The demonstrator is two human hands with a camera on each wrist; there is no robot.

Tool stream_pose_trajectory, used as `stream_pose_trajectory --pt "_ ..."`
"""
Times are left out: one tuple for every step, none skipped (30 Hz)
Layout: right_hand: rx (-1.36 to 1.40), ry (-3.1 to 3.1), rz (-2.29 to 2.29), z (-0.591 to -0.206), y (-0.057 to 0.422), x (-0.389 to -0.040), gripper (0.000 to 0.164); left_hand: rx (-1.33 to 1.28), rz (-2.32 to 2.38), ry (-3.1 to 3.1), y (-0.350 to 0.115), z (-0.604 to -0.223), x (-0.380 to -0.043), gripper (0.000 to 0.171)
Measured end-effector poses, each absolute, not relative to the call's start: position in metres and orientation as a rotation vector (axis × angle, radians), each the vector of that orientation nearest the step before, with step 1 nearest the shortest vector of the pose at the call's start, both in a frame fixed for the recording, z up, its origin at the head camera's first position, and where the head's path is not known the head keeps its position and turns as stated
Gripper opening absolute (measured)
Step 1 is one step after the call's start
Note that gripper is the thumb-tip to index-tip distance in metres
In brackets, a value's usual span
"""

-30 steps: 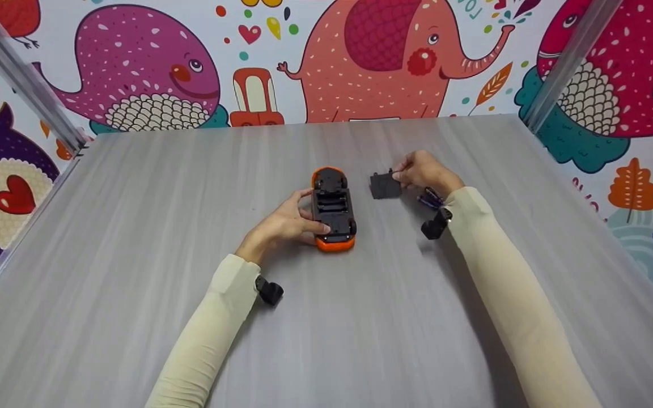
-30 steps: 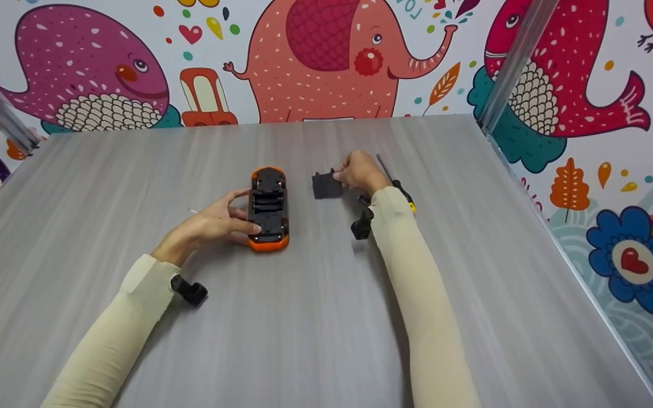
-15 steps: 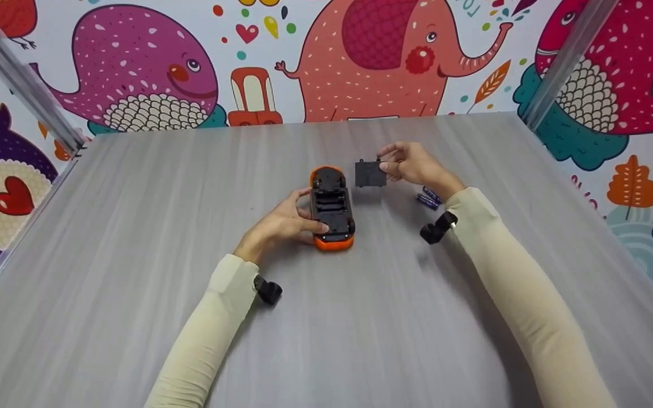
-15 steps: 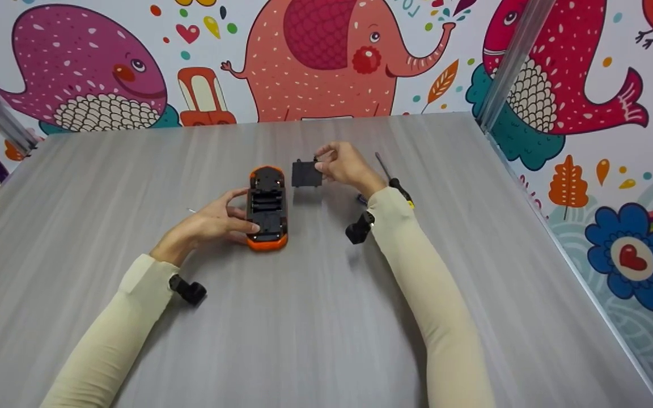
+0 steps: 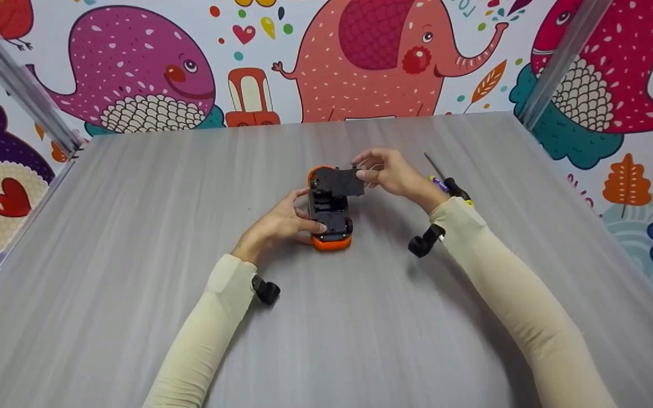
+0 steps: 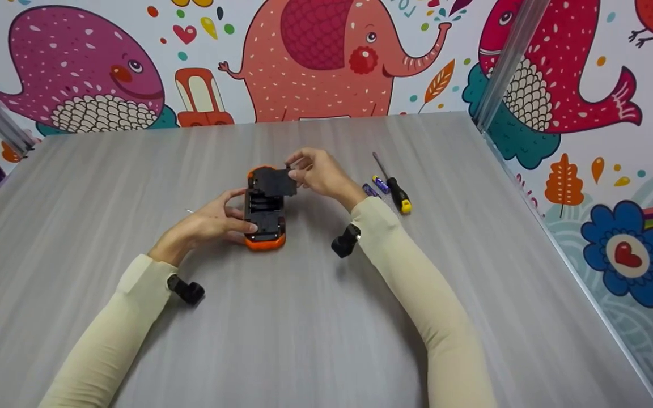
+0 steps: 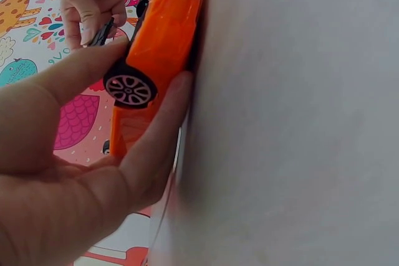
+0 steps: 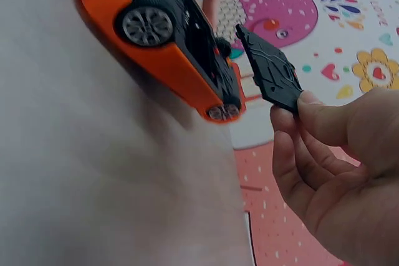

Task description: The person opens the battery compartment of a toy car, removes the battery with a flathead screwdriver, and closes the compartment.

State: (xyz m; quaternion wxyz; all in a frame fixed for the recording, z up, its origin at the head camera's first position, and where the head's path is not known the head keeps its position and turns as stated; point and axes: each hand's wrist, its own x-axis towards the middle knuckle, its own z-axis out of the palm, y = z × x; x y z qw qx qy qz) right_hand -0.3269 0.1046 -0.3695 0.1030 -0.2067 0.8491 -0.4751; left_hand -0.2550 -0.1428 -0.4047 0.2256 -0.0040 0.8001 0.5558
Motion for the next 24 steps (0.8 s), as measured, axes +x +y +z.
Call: stream_pose_trajectory --pt "-0.617 2.5 -1.405 -0.371 0.102 -0.326 0.029 -0.014 1.533 2.205 -0.143 -0.405 -0.255 0.1" --pt "-0.626 2.496 -1.407 -0.372 0.099 -0.325 0.029 -0.016 1.535 2.201 -0.143 -0.405 -0.255 0.1" --pt "-0.636 2.494 -1.404 -0.373 0.096 -0.324 0.029 -0.019 1.537 2.2 -0.143 -0.405 -0.256 0.1" --pt "-0.646 2.49 -1.405 -0.375 0.093 -0.323 0.029 -0.02 1.54 2.195 -0.142 -0.405 -0.256 0.101" --pt "-0.657 2.485 -1.406 -0.377 0.091 -0.323 0.028 -0.022 1.545 2.19 -0.142 -0.406 -0.256 0.101" --pt "-0.668 2.48 -1.409 -0.378 0.088 -0.323 0.028 -0.02 1.548 2.187 -0.142 -0.406 -0.256 0.101" --pt "-0.68 2.476 -1.415 -0.38 0.086 -0.322 0.027 -0.016 1.543 2.19 -0.142 -0.406 -0.256 0.101" --pt "-0.695 2.47 -1.423 -0.382 0.083 -0.322 0.026 -0.016 1.539 2.194 -0.142 -0.406 -0.257 0.101" --pt "-0.703 2.466 -1.425 -0.384 0.081 -0.322 0.026 -0.017 1.534 2.2 -0.143 -0.406 -0.257 0.101" --pt "-0.713 2.46 -1.433 -0.385 0.079 -0.322 0.025 -0.015 1.526 2.209 -0.143 -0.406 -0.257 0.101" --pt "-0.72 2.458 -1.438 -0.386 0.077 -0.322 0.025 -0.012 1.516 2.22 -0.143 -0.406 -0.257 0.101" --pt "-0.73 2.459 -1.439 -0.387 0.075 -0.321 0.024 -0.009 1.506 2.231 -0.143 -0.406 -0.257 0.101" --pt "-0.738 2.461 -1.439 -0.387 0.073 -0.321 0.024 -0.007 1.499 2.238 -0.143 -0.406 -0.257 0.101" --pt "-0.742 2.459 -1.435 -0.388 0.071 -0.321 0.024 -0.008 1.498 2.242 -0.143 -0.406 -0.257 0.101" --pt "-0.745 2.461 -1.426 -0.388 0.07 -0.32 0.024 -0.005 1.499 2.242 -0.143 -0.406 -0.257 0.101" --pt "-0.75 2.467 -1.417 -0.389 0.069 -0.32 0.023 -0.004 1.499 2.245 -0.143 -0.405 -0.257 0.101" --pt "-0.755 2.47 -1.411 -0.39 0.068 -0.32 0.023 -0.004 1.501 2.244 -0.143 -0.405 -0.256 0.101" --pt "-0.762 2.47 -1.409 -0.391 0.067 -0.32 0.023 -0.007 1.519 2.224 -0.143 -0.405 -0.256 0.101" --pt "-0.764 2.468 -1.41 -0.391 0.067 -0.319 0.023 -0.009 1.537 2.204 -0.143 -0.405 -0.256 0.102" --pt "-0.765 2.467 -1.412 -0.392 0.067 -0.319 0.023 -0.011 1.553 2.186 -0.143 -0.406 -0.256 0.102" --pt "-0.765 2.466 -1.417 -0.393 0.067 -0.319 0.022 -0.015 1.571 2.166 -0.143 -0.406 -0.255 0.102" --pt "-0.765 2.466 -1.423 -0.393 0.067 -0.319 0.022 -0.022 1.589 2.148 -0.143 -0.406 -0.255 0.102" --pt "-0.766 2.462 -1.431 -0.394 0.067 -0.319 0.022 -0.025 1.606 2.128 -0.142 -0.406 -0.255 0.102" --pt "-0.764 2.46 -1.438 -0.394 0.067 -0.319 0.022 -0.031 1.623 2.109 -0.142 -0.406 -0.255 0.102"
